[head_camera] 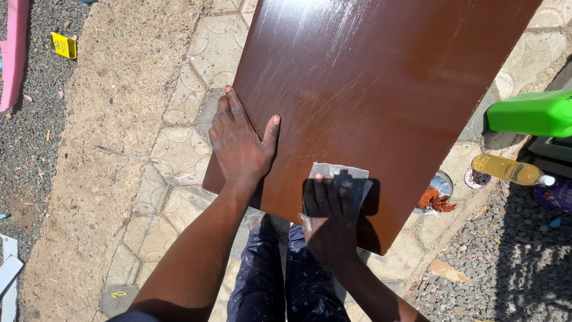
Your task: The person sands a brown wooden board with sandpaper, moving along the surface and edges. The person then opens a paint can and pours liquid from a bottle into it.
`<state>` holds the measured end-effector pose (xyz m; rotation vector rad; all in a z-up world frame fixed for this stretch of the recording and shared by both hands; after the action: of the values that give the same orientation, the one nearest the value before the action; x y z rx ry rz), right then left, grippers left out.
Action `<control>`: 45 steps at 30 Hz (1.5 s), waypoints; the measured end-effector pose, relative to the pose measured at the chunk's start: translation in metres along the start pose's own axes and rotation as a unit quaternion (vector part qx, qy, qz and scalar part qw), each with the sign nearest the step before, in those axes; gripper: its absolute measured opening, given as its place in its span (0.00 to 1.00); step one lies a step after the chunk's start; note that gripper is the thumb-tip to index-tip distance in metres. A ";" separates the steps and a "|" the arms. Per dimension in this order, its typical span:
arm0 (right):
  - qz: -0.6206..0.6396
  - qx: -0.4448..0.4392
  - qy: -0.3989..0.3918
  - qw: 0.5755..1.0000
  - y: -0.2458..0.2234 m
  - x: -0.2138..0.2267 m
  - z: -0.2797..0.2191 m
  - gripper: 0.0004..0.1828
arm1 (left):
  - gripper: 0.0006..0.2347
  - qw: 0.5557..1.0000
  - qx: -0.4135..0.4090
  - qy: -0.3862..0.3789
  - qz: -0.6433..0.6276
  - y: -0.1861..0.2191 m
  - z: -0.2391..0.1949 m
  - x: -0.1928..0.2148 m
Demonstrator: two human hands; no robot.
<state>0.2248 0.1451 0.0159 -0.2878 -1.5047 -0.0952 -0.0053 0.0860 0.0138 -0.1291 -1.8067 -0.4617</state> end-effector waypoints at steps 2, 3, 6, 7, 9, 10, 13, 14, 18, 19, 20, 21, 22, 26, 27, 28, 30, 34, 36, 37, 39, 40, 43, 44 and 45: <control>0.020 -0.034 0.039 0.998 0.021 -0.003 0.007 0.36 | 0.41 1.000 -0.004 0.003 -0.006 0.004 0.001 0.004; 0.046 -0.068 0.074 0.994 0.030 -0.004 0.007 0.34 | 0.41 1.000 -0.006 0.001 -0.007 0.003 0.000 0.005; 0.096 -0.243 -0.086 0.962 0.090 0.000 0.100 0.35 | 0.41 1.000 -0.007 -0.002 -0.012 0.005 -0.001 0.010; 0.094 -0.246 -0.084 0.961 0.090 0.000 0.103 0.35 | 0.41 1.000 -0.011 -0.003 -0.013 0.005 -0.001 0.009; 0.076 -0.252 -0.156 0.952 0.086 0.002 0.106 0.36 | 0.41 1.000 -0.014 -0.005 0.001 0.005 -0.001 0.009; 0.073 -0.259 -0.155 0.951 0.062 0.001 0.067 0.36 | 0.41 1.000 -0.022 -0.008 -0.001 0.005 -0.002 0.009; 0.005 -0.155 0.058 0.986 0.014 0.003 -0.012 0.33 | 0.41 1.000 -0.017 0.011 -0.001 0.007 -0.001 0.010; -0.014 -0.190 0.064 0.980 0.017 -0.001 -0.026 0.34 | 0.41 1.000 -0.019 0.013 -0.002 0.007 -0.001 0.010; -0.006 -0.345 0.009 0.938 0.084 -0.013 0.027 0.37 | 0.40 0.999 -0.030 0.009 -0.003 0.004 -0.004 0.014; -0.003 -0.345 0.005 0.939 0.097 -0.006 0.041 0.37 | 0.40 1.000 -0.028 0.006 0.000 0.005 -0.004 0.009; 0.034 -0.378 -0.025 0.925 0.110 0.000 0.054 0.37 | 0.39 0.999 -0.029 0.026 -0.004 0.007 -0.004 0.006; 0.069 -0.414 -0.055 0.906 0.120 0.007 0.067 0.36 | 0.39 0.998 -0.034 0.045 -0.010 0.006 -0.003 0.005; 0.069 -0.417 -0.058 0.904 0.098 0.007 0.036 0.36 | 0.39 0.999 -0.036 0.040 -0.008 0.002 -0.007 0.006; 0.101 -0.355 0.007 0.929 0.030 0.012 -0.054 0.33 | 0.38 0.995 -0.045 0.086 0.013 -0.002 -0.001 -0.003; 0.123 -0.354 -0.008 0.927 0.013 0.013 -0.079 0.32 | 0.38 0.990 -0.052 0.121 0.042 -0.005 -0.004 -0.008; 0.122 -0.352 -0.011 0.928 0.017 0.010 -0.068 0.32 | 0.38 0.991 -0.048 0.118 0.040 -0.005 -0.004 -0.004; 0.063 -0.347 -0.013 0.936 0.026 0.002 -0.046 0.42 | 0.39 0.999 -0.030 0.040 -0.004 -0.005 -0.002 0.000; 0.049 -0.380 -0.040 0.923 0.060 -0.005 0.050 0.39 | 0.40 1.000 -0.010 0.028 -0.010 -0.007 -0.004 0.001; 0.020 -0.323 -0.141 0.936 0.052 -0.001 0.086 0.38 | 0.40 1.000 -0.012 0.015 -0.023 -0.003 -0.004 0.006; 0.016 -0.324 -0.136 0.936 0.037 -0.005 0.060 0.38 | 0.40 0.999 -0.014 0.019 -0.028 -0.007 -0.006 0.004; 0.046 0.034 -0.055 0.997 -0.004 -0.012 0.018 0.36 | 0.39 0.998 -0.027 0.033 -0.056 -0.013 -0.006 0.003; 0.043 0.037 -0.050 0.997 0.009 -0.013 0.021 0.36 | 0.39 0.997 -0.026 0.039 -0.058 -0.017 -0.003 0.008; 0.000 0.008 -0.073 0.997 0.053 -0.006 0.032 0.36 | 0.33 0.991 -0.039 0.025 -0.125 -0.046 -0.010 0.006; 0.032 -0.128 -0.057 0.990 0.082 0.001 0.050 0.35 | 0.27 0.989 0.004 -0.013 -0.144 -0.064 -0.012 -0.003; 0.065 -0.261 -0.043 0.962 0.108 0.008 0.066 0.35 | 0.26 0.984 0.049 -0.051 -0.162 -0.084 -0.017 -0.012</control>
<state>0.1875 0.2664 0.0121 -0.8230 -1.5238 -0.3813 -0.0134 0.0044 -0.0148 0.2171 -1.9568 -0.6039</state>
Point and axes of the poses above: each hand's wrist, its own z-axis towards the middle knuckle, its own x-axis out of the back of the hand, y = z × x, the point moved 2 cm from there along z, towards the middle knuckle, and after that the axes turned 1 degree about z, right-handed, at the moved point
